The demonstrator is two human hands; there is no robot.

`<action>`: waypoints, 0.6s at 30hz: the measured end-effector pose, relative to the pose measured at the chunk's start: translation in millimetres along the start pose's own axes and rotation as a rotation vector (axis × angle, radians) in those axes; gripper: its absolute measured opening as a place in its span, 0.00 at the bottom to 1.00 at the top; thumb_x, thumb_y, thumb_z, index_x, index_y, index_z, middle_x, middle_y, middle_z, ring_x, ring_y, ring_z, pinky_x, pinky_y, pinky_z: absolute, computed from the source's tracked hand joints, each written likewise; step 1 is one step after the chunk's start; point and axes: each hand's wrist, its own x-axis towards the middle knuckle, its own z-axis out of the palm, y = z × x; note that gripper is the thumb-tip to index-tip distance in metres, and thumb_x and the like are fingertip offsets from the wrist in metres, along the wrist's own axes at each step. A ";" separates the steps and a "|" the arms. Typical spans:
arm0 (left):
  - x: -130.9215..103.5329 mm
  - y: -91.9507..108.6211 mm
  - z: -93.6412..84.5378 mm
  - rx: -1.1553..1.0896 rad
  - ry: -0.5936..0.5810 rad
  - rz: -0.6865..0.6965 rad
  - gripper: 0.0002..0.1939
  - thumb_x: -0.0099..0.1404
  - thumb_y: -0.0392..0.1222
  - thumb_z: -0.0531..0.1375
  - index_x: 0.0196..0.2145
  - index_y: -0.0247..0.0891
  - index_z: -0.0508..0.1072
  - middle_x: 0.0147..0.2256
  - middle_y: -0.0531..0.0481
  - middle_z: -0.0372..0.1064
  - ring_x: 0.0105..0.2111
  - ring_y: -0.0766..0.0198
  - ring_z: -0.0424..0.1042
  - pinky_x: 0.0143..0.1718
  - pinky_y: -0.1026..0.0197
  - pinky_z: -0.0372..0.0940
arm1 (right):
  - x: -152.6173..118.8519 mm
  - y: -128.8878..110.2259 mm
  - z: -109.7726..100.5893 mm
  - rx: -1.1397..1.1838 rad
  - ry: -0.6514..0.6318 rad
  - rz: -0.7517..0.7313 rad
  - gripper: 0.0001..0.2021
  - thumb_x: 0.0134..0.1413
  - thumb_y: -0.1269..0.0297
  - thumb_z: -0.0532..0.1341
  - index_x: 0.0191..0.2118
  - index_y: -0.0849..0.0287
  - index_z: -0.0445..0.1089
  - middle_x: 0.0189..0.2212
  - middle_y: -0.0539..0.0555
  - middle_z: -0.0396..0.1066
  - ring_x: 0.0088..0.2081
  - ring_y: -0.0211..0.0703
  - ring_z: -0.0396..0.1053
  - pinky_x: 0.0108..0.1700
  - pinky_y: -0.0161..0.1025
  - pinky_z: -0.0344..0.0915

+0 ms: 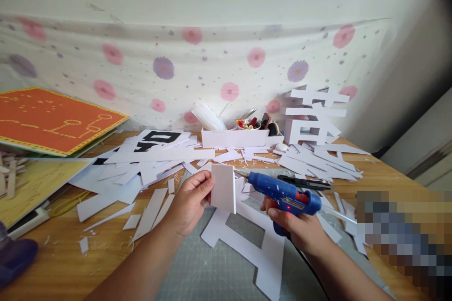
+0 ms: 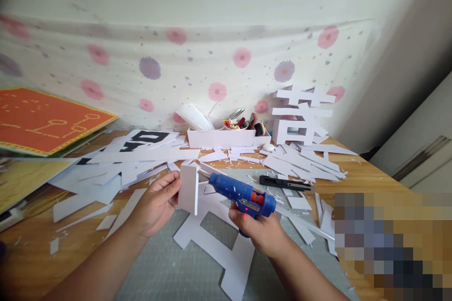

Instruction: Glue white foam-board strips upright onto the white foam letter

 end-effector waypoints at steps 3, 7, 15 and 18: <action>0.2 0.6 0.0 -0.004 0.009 -0.004 0.20 0.54 0.54 0.70 0.26 0.35 0.69 0.24 0.54 0.57 0.26 0.70 0.56 0.27 0.68 0.54 | 0.0 -0.3 -0.1 -0.008 -0.010 -0.006 0.14 0.50 0.51 0.66 0.26 0.57 0.70 0.24 0.51 0.66 0.28 0.41 0.65 0.33 0.40 0.68; 0.1 1.9 0.8 -0.009 0.015 0.003 0.20 0.54 0.54 0.70 0.26 0.35 0.69 0.24 0.54 0.57 0.25 0.70 0.56 0.27 0.69 0.54 | -0.6 -0.9 -0.5 -0.016 -0.022 0.000 0.12 0.50 0.53 0.66 0.26 0.57 0.70 0.24 0.51 0.67 0.29 0.41 0.65 0.32 0.39 0.68; 1.0 1.2 -0.2 -0.022 0.017 0.033 0.20 0.54 0.53 0.70 0.26 0.35 0.69 0.23 0.55 0.58 0.25 0.71 0.56 0.26 0.69 0.55 | -4.9 1.8 -1.7 -0.009 -0.008 0.096 0.09 0.48 0.56 0.66 0.29 0.57 0.74 0.26 0.53 0.71 0.29 0.42 0.68 0.31 0.38 0.67; 1.4 1.2 -0.7 -0.029 0.024 0.037 0.20 0.53 0.54 0.70 0.27 0.35 0.70 0.23 0.54 0.58 0.24 0.71 0.57 0.26 0.69 0.55 | -5.7 0.6 -1.3 -0.013 0.005 0.116 0.09 0.47 0.56 0.67 0.30 0.56 0.74 0.27 0.53 0.72 0.29 0.43 0.69 0.31 0.39 0.67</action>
